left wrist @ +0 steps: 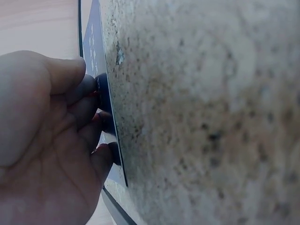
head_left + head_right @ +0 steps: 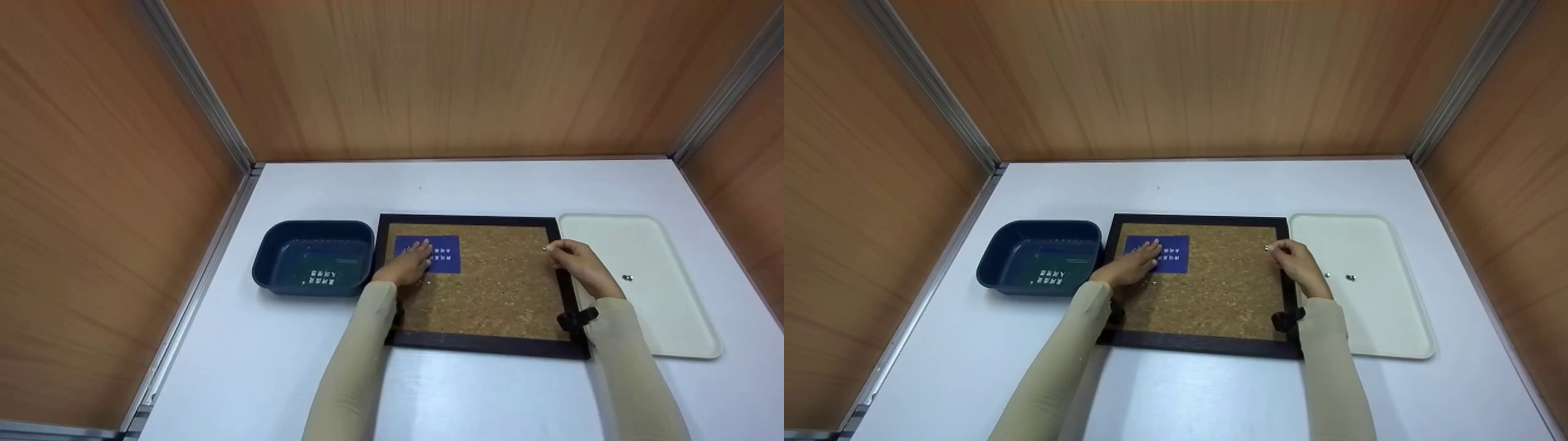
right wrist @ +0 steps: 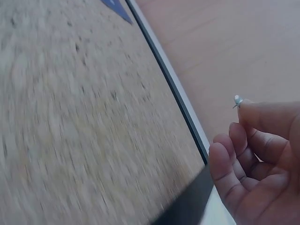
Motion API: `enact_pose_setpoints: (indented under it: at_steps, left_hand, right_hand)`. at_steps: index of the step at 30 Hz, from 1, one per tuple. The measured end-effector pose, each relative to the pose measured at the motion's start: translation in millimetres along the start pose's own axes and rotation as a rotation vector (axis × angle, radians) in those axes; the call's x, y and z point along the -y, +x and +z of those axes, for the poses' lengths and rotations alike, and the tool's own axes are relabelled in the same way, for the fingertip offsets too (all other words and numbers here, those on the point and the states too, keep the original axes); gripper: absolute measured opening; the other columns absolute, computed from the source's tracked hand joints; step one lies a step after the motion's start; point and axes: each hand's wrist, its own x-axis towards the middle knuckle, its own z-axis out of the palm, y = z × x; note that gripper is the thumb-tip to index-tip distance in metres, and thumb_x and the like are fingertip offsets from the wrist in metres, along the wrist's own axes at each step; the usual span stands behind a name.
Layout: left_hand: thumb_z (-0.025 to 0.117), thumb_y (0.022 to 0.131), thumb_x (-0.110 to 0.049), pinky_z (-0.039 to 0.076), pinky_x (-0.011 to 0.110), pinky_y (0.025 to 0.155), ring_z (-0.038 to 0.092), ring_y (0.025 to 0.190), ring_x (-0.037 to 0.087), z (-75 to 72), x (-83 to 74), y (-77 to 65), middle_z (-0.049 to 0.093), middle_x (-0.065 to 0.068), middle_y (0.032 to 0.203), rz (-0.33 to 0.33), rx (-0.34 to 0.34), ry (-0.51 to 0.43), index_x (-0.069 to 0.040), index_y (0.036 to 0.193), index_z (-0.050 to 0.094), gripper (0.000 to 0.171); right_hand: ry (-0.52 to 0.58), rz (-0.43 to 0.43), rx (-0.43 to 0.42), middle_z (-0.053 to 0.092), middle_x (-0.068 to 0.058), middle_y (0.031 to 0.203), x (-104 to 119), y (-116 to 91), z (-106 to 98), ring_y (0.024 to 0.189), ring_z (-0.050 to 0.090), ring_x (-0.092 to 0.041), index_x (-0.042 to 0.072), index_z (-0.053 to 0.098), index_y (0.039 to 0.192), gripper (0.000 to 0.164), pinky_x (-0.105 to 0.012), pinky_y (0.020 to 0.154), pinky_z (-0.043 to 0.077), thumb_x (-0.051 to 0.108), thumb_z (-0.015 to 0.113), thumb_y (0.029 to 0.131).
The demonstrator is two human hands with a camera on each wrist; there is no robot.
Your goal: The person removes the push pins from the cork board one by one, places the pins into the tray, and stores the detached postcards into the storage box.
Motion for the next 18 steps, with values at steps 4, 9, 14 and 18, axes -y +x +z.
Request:
enact_pose_setpoints:
  at_steps: [4,9,14,18]
  left_hand:
    - [0.028,0.107,-0.027,0.01,0.036,0.124,0.006,0.15,0.02,-0.6,0.2,-0.3,0.009,0.003,0.162,-0.008,0.002,-0.008,-0.013,0.154,0.018,0.051]
    - [0.028,0.107,-0.028,0.01,0.037,0.124,0.006,0.15,0.019,-0.9,1.3,-0.5,0.008,0.001,0.162,-0.017,0.001,-0.023,-0.014,0.154,0.018,0.051]
    - [0.028,0.107,-0.028,0.01,0.037,0.124,0.006,0.15,0.019,-0.7,1.7,0.5,0.008,0.002,0.163,-0.017,0.007,-0.013,-0.013,0.154,0.018,0.051]
    - [0.027,0.107,-0.027,0.009,0.036,0.124,0.006,0.15,0.021,-0.2,2.6,1.1,0.008,0.004,0.162,-0.005,0.007,-0.005,-0.012,0.154,0.018,0.051]
  right_hand:
    - [0.003,-0.016,-0.033,0.058,-0.004,0.105,-5.3,-6.0,-10.9,0.09,0.056,-0.007,-0.012,0.049,0.124,0.053,-0.02,0.082,0.052,0.036,0.05,0.1]
    - [0.013,-0.029,-0.066,0.059,0.004,0.101,-11.9,-13.1,-22.4,0.087,0.056,-0.004,-0.012,0.049,0.123,0.056,-0.016,0.08,0.052,0.038,0.052,0.099]
    - [-0.005,-0.024,-0.086,0.061,0.005,0.106,-20.2,-19.8,-32.5,0.09,0.057,-0.005,-0.009,0.052,0.123,0.056,-0.013,0.079,0.051,0.041,0.052,0.098]
    - [-0.018,-0.005,-0.109,0.063,0.005,0.11,-26.2,-25.6,-41.3,0.089,0.058,-0.004,-0.005,0.056,0.12,0.052,-0.014,0.078,0.051,0.042,0.054,0.097]
